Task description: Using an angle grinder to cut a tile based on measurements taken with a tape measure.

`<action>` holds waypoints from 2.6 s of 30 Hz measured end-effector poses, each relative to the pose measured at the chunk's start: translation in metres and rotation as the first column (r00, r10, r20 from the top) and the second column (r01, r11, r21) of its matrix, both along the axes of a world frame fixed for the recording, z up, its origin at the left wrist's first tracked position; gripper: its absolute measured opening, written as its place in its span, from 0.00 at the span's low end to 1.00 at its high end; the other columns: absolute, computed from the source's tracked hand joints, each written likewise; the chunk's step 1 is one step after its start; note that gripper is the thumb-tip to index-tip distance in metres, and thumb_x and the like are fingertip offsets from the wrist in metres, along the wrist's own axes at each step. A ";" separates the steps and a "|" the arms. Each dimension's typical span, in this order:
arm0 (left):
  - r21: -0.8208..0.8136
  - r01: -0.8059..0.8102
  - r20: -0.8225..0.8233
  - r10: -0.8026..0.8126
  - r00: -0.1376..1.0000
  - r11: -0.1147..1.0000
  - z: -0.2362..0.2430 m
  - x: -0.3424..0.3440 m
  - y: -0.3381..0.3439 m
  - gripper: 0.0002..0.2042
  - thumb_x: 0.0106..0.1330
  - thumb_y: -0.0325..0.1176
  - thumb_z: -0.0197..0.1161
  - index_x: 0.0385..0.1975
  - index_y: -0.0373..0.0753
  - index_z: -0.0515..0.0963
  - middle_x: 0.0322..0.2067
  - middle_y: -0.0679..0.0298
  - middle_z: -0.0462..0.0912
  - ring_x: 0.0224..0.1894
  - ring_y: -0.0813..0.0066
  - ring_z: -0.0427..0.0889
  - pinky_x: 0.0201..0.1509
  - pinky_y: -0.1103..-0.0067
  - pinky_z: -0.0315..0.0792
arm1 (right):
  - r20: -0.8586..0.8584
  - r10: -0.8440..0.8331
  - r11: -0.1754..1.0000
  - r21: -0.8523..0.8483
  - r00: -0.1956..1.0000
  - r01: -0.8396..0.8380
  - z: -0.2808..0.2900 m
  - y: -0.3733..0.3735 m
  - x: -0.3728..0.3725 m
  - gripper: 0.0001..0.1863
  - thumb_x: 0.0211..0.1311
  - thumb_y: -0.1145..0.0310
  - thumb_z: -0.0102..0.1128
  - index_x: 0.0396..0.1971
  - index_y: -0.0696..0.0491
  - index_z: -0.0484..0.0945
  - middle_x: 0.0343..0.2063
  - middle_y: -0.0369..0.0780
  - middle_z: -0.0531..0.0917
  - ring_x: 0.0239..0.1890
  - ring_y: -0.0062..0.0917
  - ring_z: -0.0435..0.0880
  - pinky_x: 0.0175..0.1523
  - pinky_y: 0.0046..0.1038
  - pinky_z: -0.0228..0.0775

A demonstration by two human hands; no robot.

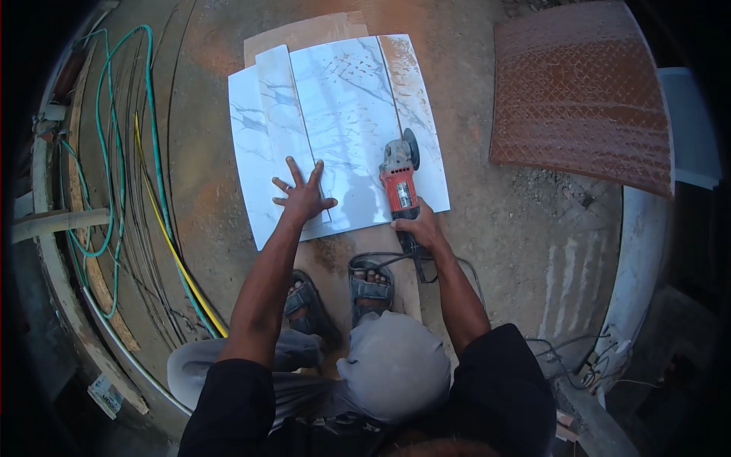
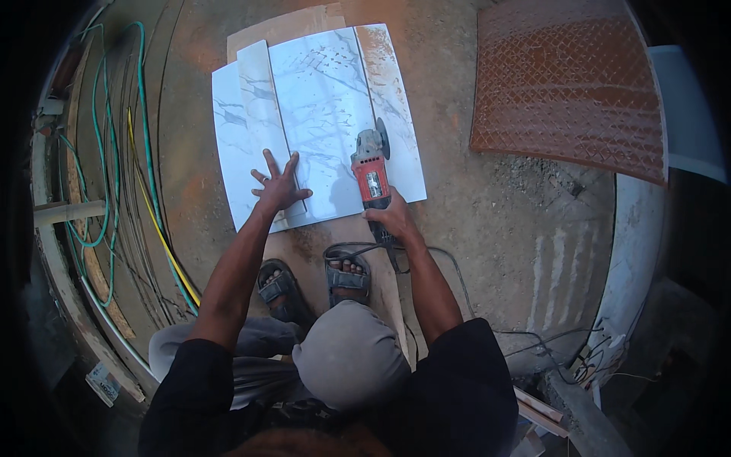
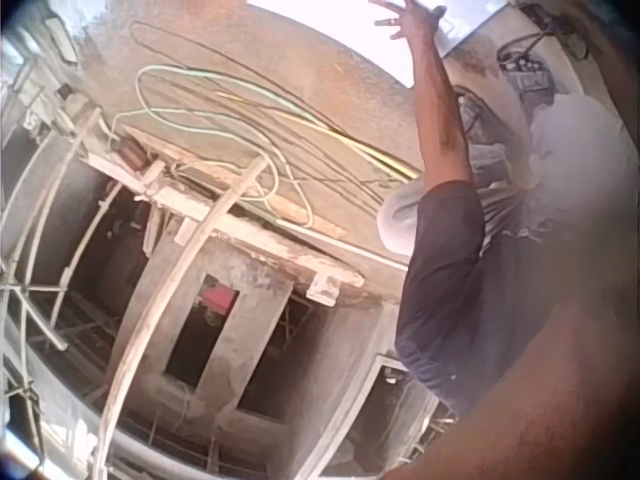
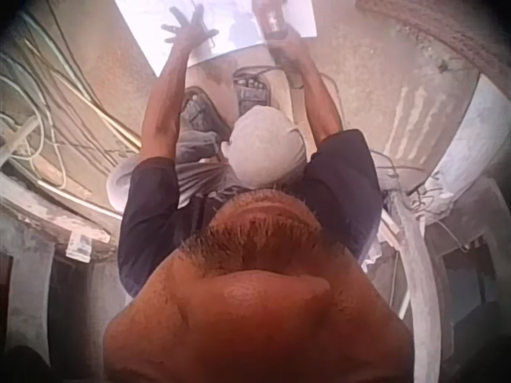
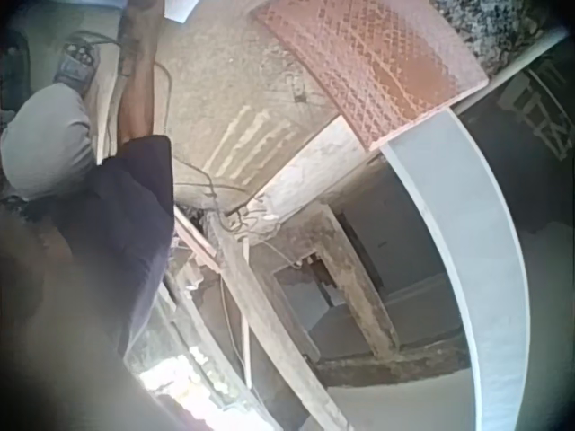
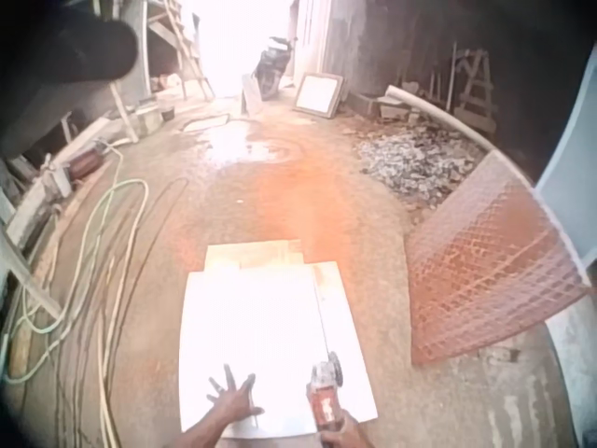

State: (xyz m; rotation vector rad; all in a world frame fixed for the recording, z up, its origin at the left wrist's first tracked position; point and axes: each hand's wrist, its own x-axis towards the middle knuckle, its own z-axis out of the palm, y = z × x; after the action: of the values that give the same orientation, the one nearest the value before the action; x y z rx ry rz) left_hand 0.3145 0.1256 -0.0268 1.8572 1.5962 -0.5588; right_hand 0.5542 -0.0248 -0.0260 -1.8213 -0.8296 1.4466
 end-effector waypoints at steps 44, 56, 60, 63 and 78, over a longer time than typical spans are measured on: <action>-0.021 -0.035 0.029 0.036 0.999 0.999 0.003 0.000 0.001 0.50 0.47 0.51 0.75 0.70 0.69 0.48 0.70 0.50 0.13 0.65 0.15 0.25 0.57 0.27 0.45 | 0.004 -0.001 0.999 -0.035 1.000 0.001 -0.002 0.032 0.001 0.35 0.34 0.61 0.73 0.46 0.61 0.72 0.35 0.42 0.80 0.37 0.27 0.79 0.47 0.27 0.71; -0.002 -0.034 0.034 0.034 0.999 0.999 0.002 0.000 0.000 0.50 0.46 0.52 0.75 0.70 0.70 0.49 0.70 0.51 0.13 0.65 0.14 0.25 0.57 0.27 0.45 | -0.028 0.004 1.000 0.017 1.000 -0.003 -0.001 -0.046 -0.010 0.36 0.34 0.62 0.73 0.48 0.59 0.72 0.38 0.40 0.79 0.39 0.26 0.77 0.48 0.28 0.70; 0.001 -0.010 0.000 0.010 1.000 1.000 0.002 0.000 0.000 0.51 0.47 0.52 0.75 0.70 0.68 0.47 0.70 0.49 0.16 0.65 0.13 0.29 0.56 0.27 0.49 | 0.005 -0.048 0.999 0.004 0.999 0.048 -0.002 -0.031 -0.010 0.37 0.34 0.63 0.74 0.49 0.61 0.72 0.38 0.41 0.79 0.40 0.27 0.78 0.48 0.28 0.71; 0.008 -0.007 0.001 0.007 1.000 1.000 0.001 0.000 0.000 0.51 0.47 0.52 0.74 0.70 0.68 0.47 0.70 0.49 0.16 0.65 0.13 0.29 0.56 0.27 0.49 | 0.028 -0.048 0.999 0.014 0.998 0.048 -0.002 -0.009 -0.008 0.36 0.34 0.63 0.73 0.47 0.61 0.72 0.37 0.40 0.79 0.38 0.27 0.78 0.47 0.28 0.71; 0.005 -0.001 0.004 0.001 1.000 1.000 0.001 0.000 0.000 0.50 0.48 0.53 0.74 0.70 0.69 0.47 0.70 0.49 0.15 0.65 0.13 0.29 0.56 0.27 0.50 | 0.051 -0.018 0.998 -0.055 0.999 0.021 -0.007 -0.032 -0.009 0.38 0.33 0.61 0.73 0.49 0.60 0.72 0.38 0.42 0.80 0.41 0.29 0.79 0.50 0.29 0.70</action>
State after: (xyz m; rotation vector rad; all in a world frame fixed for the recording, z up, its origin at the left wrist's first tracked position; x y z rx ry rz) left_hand 0.3142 0.1259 -0.0262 1.8596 1.5981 -0.5510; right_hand 0.5451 -0.0568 -0.0331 -1.9091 -0.8009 1.4299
